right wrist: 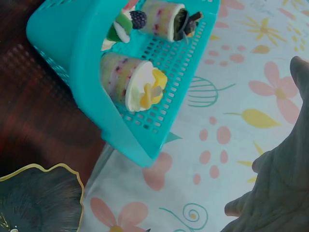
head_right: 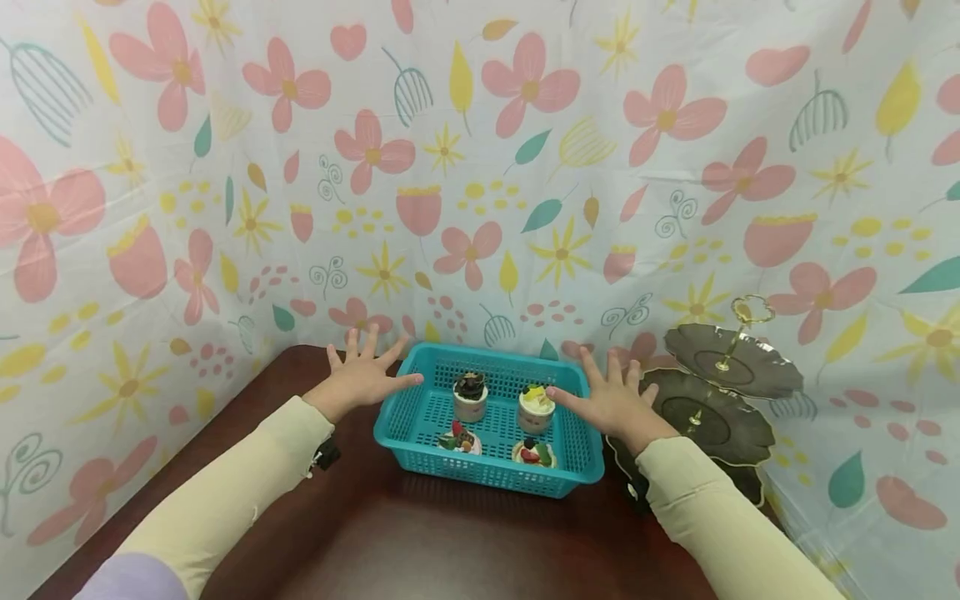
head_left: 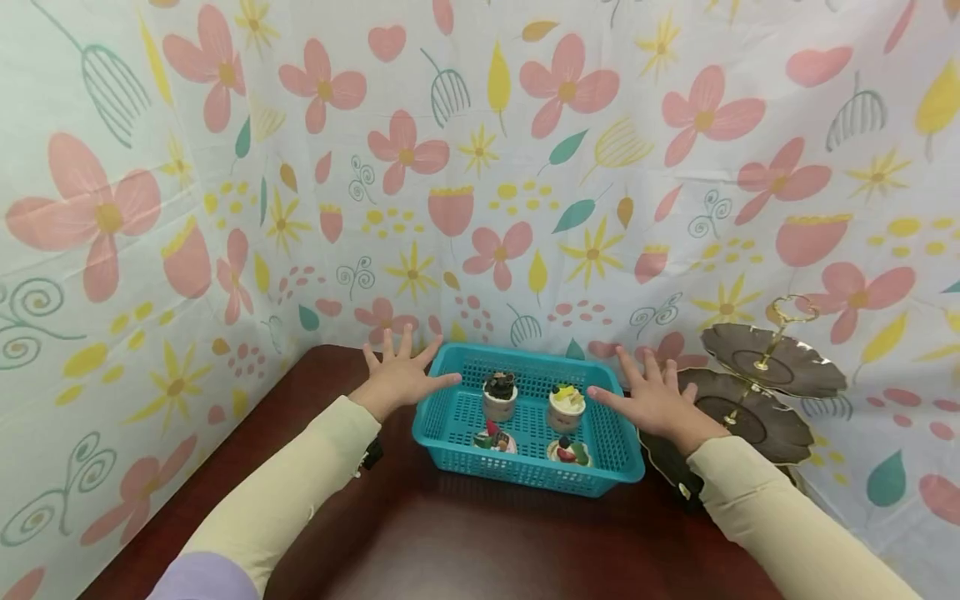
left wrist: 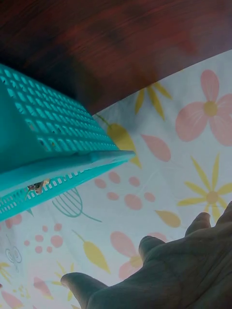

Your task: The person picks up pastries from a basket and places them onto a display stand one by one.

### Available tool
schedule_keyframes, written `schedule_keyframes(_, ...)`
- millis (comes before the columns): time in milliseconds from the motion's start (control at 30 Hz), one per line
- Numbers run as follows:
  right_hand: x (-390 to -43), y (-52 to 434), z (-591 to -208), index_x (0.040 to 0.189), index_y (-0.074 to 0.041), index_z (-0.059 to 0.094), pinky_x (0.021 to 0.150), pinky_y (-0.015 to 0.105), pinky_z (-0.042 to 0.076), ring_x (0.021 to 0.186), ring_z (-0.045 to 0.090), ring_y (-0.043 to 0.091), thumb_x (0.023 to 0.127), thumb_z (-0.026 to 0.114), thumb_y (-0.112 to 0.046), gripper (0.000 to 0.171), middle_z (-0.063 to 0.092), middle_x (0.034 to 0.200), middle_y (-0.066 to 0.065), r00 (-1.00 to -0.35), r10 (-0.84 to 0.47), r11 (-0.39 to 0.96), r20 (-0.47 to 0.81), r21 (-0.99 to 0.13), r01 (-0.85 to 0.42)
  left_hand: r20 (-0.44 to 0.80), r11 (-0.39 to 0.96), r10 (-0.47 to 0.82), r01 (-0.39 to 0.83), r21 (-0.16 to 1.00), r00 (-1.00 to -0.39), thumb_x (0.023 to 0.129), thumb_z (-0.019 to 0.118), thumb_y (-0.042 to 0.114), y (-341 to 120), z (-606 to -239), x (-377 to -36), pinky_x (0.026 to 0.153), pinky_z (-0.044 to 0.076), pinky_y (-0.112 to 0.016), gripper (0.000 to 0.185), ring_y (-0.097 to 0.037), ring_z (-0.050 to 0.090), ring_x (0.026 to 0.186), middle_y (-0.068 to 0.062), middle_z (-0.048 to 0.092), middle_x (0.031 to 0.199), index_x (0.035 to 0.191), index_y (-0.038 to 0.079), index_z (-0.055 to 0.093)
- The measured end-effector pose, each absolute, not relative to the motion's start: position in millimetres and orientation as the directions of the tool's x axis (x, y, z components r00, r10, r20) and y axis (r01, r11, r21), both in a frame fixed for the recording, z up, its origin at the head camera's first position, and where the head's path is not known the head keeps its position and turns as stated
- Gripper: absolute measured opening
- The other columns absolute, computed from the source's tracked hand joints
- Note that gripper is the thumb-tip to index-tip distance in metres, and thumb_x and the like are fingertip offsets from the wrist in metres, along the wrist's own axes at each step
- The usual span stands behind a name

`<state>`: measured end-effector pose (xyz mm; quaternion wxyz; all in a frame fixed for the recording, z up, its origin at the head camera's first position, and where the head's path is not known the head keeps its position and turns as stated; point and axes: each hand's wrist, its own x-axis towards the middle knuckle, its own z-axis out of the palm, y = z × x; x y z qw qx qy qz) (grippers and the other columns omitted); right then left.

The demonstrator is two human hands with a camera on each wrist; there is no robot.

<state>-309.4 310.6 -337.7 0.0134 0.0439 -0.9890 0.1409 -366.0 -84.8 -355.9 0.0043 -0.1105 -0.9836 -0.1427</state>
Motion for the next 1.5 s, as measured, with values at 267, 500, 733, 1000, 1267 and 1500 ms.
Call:
schedule_keyframes(267,-302,306,-332,0.163,-0.016,0.000,0.100,0.084,-0.009,0.143,-0.017,0.061,0.087,0.042,-0.084,0.110,-0.009,0.163,0.033,-0.997,-0.062,0.952,0.051,-0.297,-0.074,0.055,0.936,0.235,0.241,0.257,-0.970,0.085,0.034,0.089,-79,-347,-362,0.109,-0.015,-0.073,0.091,-0.047,-0.023,0.148,-0.014,-0.010,0.169,0.160,0.043,0.009)
schedule_keyframes(500,-295,303,-328,0.163,-0.013,-0.001,0.101,0.083,-0.005,0.143,-0.015,0.062,0.090,0.043,-0.080,0.108,-0.007,0.162,0.034,-0.995,-0.070,0.952,0.066,-0.292,-0.086,0.158,0.917,0.308,0.336,0.214,-0.938,0.088,0.046,0.082,-65,-351,-345,0.114,-0.005,-0.071,0.087,-0.046,0.004,0.152,-0.018,0.013,0.167,0.160,0.041,0.018)
schedule_keyframes(733,-298,302,-335,0.162,-0.012,-0.004,0.103,0.082,-0.004,0.144,-0.014,0.061,0.090,0.045,-0.080,0.111,-0.008,0.162,0.034,-0.994,-0.070,0.945,0.084,-0.313,-0.093,0.303,0.864,0.378,0.451,0.223,-0.875,0.088,0.058,0.073,-55,-375,-319,0.109,0.035,-0.056,0.077,-0.039,0.044,0.128,-0.016,0.044,0.150,0.152,0.032,0.047)
schedule_keyframes(1000,-307,290,-337,0.162,-0.007,-0.001,0.106,0.080,-0.002,0.146,-0.007,0.059,0.089,0.048,-0.078,0.113,-0.001,0.163,0.034,-0.989,-0.062,0.935,0.135,-0.338,-0.104,0.346,0.820,0.418,0.513,0.255,-0.840,0.088,0.062,0.068,-47,-409,-288,0.086,0.048,-0.046,0.068,-0.026,0.048,0.098,-0.012,0.057,0.117,0.136,0.020,0.062)
schedule_keyframes(1267,-327,276,-342,0.161,-0.005,0.000,0.108,0.078,0.009,0.147,0.002,0.057,0.088,0.052,-0.076,0.115,0.003,0.163,0.031,-0.993,-0.037,0.899,0.115,-0.429,-0.083,0.388,0.841,0.400,0.501,0.204,-0.830,0.092,0.060,0.065,-41,-436,-282,0.083,0.041,-0.043,0.053,-0.023,0.040,0.093,-0.006,0.053,0.110,0.122,0.023,0.067)
schedule_keyframes(1500,-359,273,-348,0.159,-0.009,-0.016,0.115,0.068,0.017,0.151,0.003,0.050,0.095,0.059,-0.061,0.112,-0.005,0.165,0.028,-1.000,-0.031,0.703,-0.004,-0.711,-0.018,0.503,0.807,0.411,0.560,0.186,-0.760,0.094,0.066,0.054,-36,-453,-287,0.083,0.031,-0.044,0.032,-0.023,0.034,0.091,-0.001,0.043,0.096,0.102,0.023,0.065)
